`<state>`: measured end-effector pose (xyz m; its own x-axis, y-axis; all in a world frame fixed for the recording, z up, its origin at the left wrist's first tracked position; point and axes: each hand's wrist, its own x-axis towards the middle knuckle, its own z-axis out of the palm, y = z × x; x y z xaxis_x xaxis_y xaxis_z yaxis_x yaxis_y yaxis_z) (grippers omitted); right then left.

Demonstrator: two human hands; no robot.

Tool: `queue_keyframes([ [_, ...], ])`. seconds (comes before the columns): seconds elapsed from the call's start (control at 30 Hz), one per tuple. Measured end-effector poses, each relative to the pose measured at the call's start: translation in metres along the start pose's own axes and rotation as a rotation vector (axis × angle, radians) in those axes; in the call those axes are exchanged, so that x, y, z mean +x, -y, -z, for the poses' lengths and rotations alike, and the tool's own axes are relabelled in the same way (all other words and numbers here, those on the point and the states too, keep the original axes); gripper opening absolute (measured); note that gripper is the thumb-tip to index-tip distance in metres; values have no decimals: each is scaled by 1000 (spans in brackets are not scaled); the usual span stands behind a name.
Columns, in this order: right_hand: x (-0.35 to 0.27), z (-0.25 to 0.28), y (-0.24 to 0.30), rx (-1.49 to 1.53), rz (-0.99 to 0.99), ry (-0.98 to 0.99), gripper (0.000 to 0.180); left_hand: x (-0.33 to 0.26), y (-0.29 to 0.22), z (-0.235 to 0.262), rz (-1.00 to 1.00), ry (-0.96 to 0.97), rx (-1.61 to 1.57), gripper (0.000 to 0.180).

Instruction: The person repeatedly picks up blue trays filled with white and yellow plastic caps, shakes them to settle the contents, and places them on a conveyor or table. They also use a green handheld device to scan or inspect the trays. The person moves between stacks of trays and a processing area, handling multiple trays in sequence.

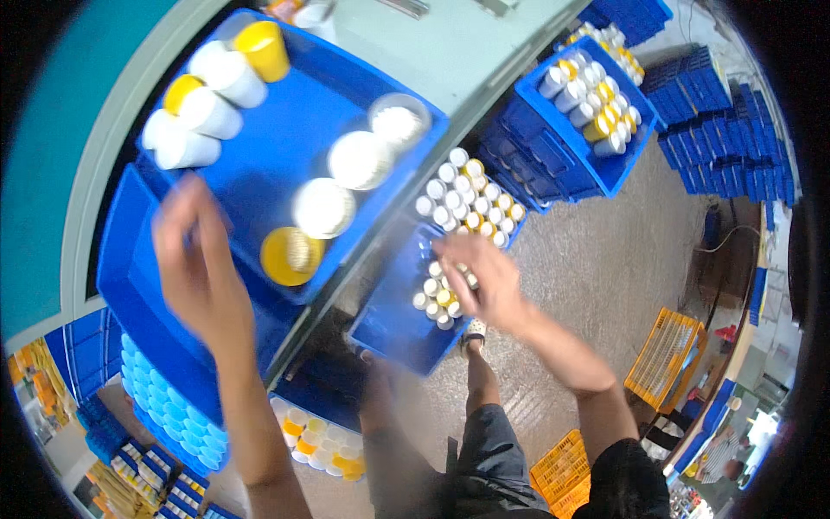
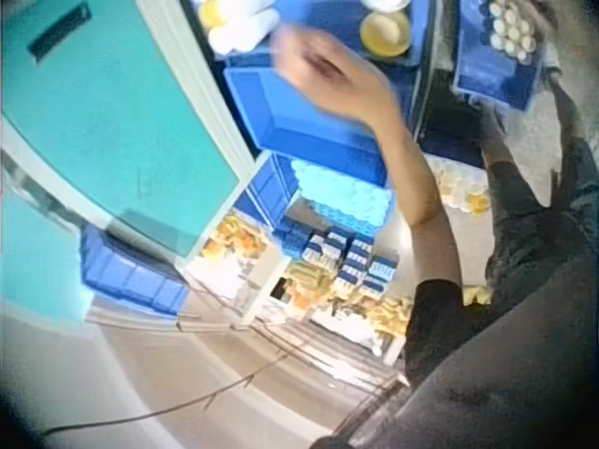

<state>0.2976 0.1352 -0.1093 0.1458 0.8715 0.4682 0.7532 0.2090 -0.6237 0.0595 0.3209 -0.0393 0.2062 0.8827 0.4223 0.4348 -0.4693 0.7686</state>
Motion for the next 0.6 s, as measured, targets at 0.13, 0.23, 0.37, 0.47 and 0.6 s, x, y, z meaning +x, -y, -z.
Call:
queue_keyframes([
  [0.13, 211, -59, -13, -282, 330, -95, 28, 150, 101, -23, -61, -25, 581, 52],
  [0.23, 343, -134, -15, -415, 395, 138, 54, 193, 150, -35, 116, 205, 873, 47],
  [0.37, 396, -195, -46, -584, 380, 483, 29, 202, 170, -28, 10, 261, 797, 34],
  [0.47, 404, -237, -68, -733, 340, 449, 21, 194, 168, -25, 22, 222, 659, 23],
  [0.6, 395, -224, -75, -583, 355, 275, 20, 176, 142, -11, -16, 273, 670, 31],
])
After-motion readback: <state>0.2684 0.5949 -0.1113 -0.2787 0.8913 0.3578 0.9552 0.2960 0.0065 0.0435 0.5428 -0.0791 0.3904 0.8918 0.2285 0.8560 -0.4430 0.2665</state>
